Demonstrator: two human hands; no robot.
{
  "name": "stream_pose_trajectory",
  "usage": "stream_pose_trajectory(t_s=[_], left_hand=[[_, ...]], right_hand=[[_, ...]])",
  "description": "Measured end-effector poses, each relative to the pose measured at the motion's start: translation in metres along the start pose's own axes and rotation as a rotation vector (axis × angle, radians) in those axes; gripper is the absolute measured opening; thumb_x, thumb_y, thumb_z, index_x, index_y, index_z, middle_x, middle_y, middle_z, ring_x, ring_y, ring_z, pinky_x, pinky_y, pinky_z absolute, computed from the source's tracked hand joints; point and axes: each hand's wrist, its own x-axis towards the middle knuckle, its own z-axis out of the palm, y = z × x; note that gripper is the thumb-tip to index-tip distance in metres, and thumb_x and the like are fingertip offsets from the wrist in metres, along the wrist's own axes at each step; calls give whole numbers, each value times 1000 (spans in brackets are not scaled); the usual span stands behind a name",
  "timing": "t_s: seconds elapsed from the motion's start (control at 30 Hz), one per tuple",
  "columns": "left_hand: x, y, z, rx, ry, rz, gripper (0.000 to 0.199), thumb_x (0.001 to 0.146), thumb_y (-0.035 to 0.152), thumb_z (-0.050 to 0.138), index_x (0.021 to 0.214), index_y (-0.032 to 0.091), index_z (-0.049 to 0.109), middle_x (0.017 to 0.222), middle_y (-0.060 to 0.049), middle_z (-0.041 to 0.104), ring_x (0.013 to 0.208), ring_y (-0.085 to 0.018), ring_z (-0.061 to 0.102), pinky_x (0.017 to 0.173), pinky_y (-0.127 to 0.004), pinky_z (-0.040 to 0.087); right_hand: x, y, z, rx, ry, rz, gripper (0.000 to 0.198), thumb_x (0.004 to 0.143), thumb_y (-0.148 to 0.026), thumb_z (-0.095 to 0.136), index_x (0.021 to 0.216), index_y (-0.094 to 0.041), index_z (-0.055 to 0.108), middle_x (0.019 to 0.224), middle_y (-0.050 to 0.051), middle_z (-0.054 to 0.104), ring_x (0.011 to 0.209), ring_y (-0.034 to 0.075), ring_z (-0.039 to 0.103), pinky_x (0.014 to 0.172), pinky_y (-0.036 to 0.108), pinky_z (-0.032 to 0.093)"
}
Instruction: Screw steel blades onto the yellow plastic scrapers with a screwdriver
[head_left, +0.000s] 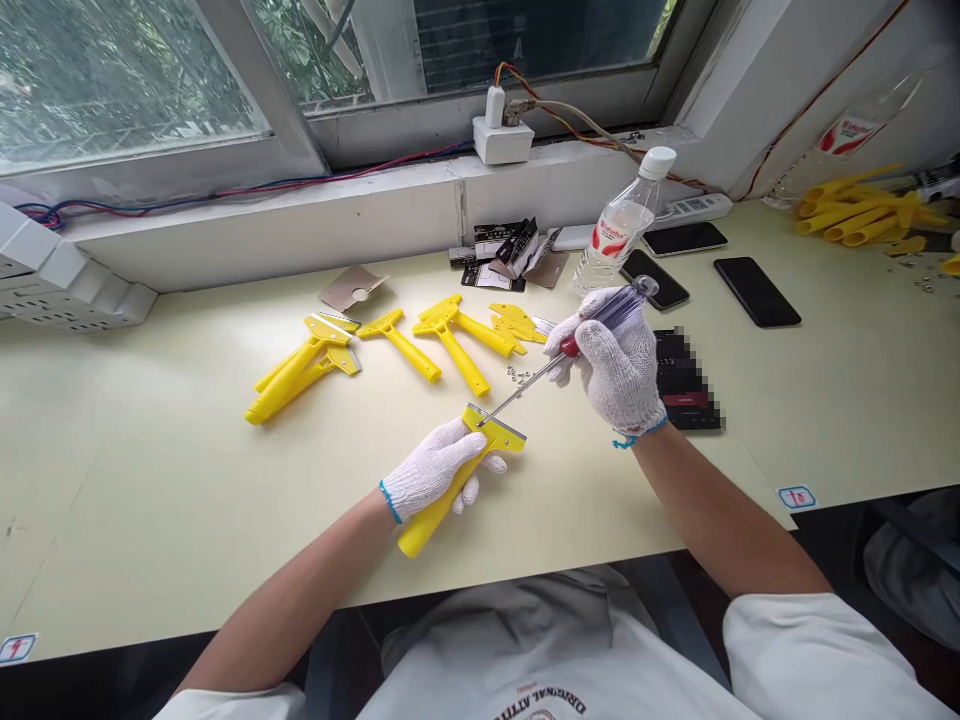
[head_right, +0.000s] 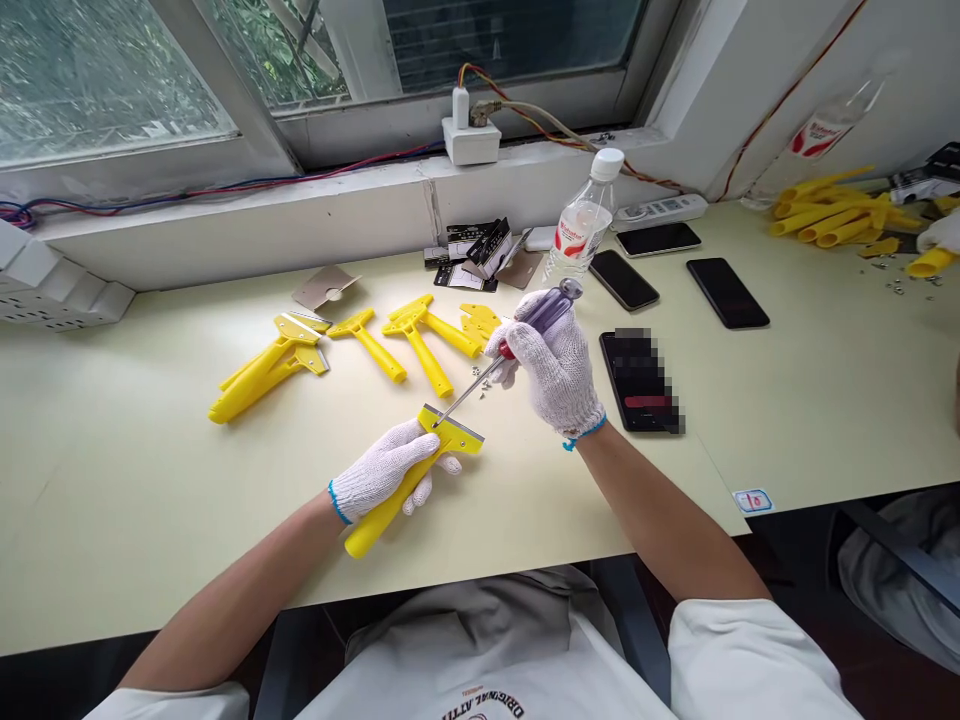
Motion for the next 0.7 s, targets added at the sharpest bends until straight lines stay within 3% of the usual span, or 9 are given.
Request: stream_pose_trajectory(t_s=[0.3,0.4,0.47,0.6,0.7], left_hand=[[1,4,1,17,25,-13,46,105,56,66,131,19,59,123,-16,79,49,-10,63,39,-24,49],[1,5,1,26,46,-6,46,105,56,65,131,18,60,122,-16,78,50,-11,64,40,-24,51],[0,5,2,45,48,-3,47,105,56,65,131,17,61,119,-15,78,51,-11,64,40,-24,52],[0,4,3,80,50,-1,48,105,57,65,132,17,61,119,-16,78,51,-11,65,41,-24,52],[1,3,3,85,50,-14,47,105,54,64,132,16,60,120,-17,78,51,-11,65,41,-24,53]], right_hand=[[-3,-5,2,-65,-44,-119,32,96,-49,81,107,-27,61,93,1,73,62,16,64,49,29,53],[-6,-15,5,-144,-75,-235,34,89,-49,87,108,-27,68,100,4,71,77,19,70,60,33,61],[-8,-24,8,-162,-124,-282,36,90,-43,87,119,-31,69,96,2,72,78,20,72,68,35,65],[-10,-37,14,-198,-180,-358,55,87,-31,91,134,-40,61,98,-3,75,73,18,75,63,31,64],[-11,-44,14,-265,-164,-404,45,87,-31,91,123,-37,65,107,-1,76,75,19,77,63,32,65]])
